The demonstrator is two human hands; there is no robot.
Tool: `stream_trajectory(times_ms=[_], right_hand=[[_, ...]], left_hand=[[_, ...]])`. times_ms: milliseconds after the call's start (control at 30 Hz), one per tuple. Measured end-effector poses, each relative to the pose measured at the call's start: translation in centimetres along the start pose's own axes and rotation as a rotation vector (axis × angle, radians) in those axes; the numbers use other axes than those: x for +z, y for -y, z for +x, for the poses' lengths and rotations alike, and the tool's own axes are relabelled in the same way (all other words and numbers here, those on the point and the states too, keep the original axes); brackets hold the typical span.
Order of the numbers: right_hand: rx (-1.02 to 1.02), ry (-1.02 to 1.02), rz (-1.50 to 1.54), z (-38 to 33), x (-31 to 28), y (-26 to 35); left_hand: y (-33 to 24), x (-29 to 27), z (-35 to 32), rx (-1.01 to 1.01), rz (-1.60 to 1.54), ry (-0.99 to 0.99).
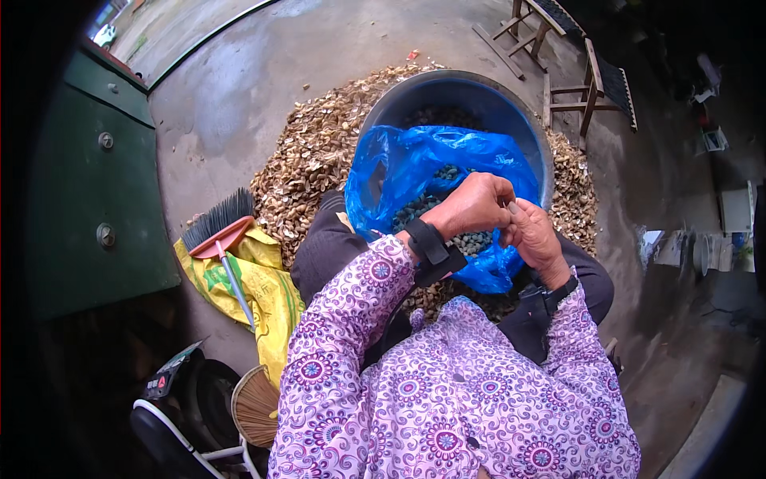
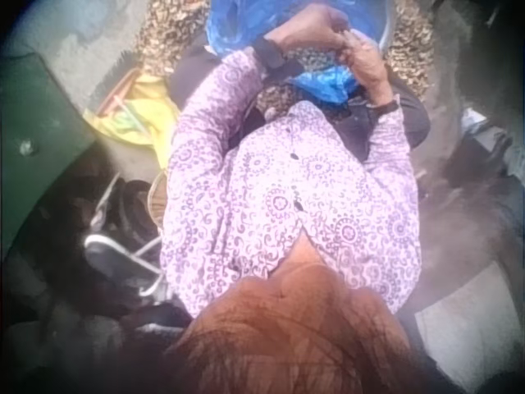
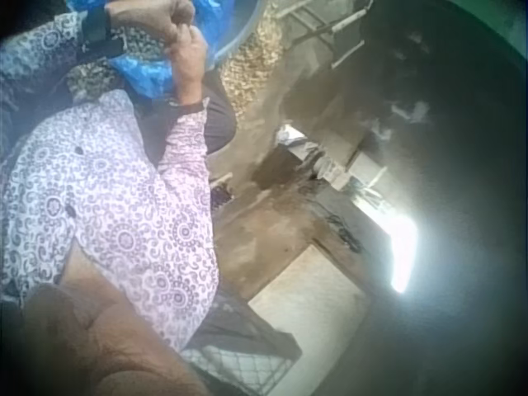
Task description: The person sits on the ground and shells peanuts by hand, placing the kernels into a blue plastic bag inside a metal basin. The shells are discarded onto a pile on the floor.
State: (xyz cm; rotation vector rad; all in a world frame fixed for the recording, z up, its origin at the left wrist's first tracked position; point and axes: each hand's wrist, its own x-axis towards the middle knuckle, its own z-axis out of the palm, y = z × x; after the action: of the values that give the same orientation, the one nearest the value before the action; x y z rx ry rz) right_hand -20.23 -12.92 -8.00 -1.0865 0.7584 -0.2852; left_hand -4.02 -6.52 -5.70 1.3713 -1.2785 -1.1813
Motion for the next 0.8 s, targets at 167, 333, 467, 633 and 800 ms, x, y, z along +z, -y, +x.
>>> stream_trajectory(times_ms=[167, 333, 467, 633, 800], right_hand=[[-0.017, -0.021, -0.061, -0.1, 0.0, -0.1], [-0.297, -0.233, 0.597, 0.5, -7.4, 0.6], [-0.328, -0.367, 0.716, 0.0, -11.2, -0.7], [-0.007, -0.139, -0.422, 2.6, -3.4, -5.1], [-0.102, -0.033, -1.078, 4.5, -3.3, -11.1]], left_hand=[[0.4, 0.1, 0.0, -0.07, 0.091, 0.054], [0.5, -1.0, -0.2, -0.148, -0.236, -0.095], [-0.6, -2.4, -0.4, -0.171, -0.389, -0.152], [-0.4, -2.5, -0.6, -0.179, -0.423, -0.206], [0.4, -2.7, -1.1, -0.172, -0.401, -0.219]])
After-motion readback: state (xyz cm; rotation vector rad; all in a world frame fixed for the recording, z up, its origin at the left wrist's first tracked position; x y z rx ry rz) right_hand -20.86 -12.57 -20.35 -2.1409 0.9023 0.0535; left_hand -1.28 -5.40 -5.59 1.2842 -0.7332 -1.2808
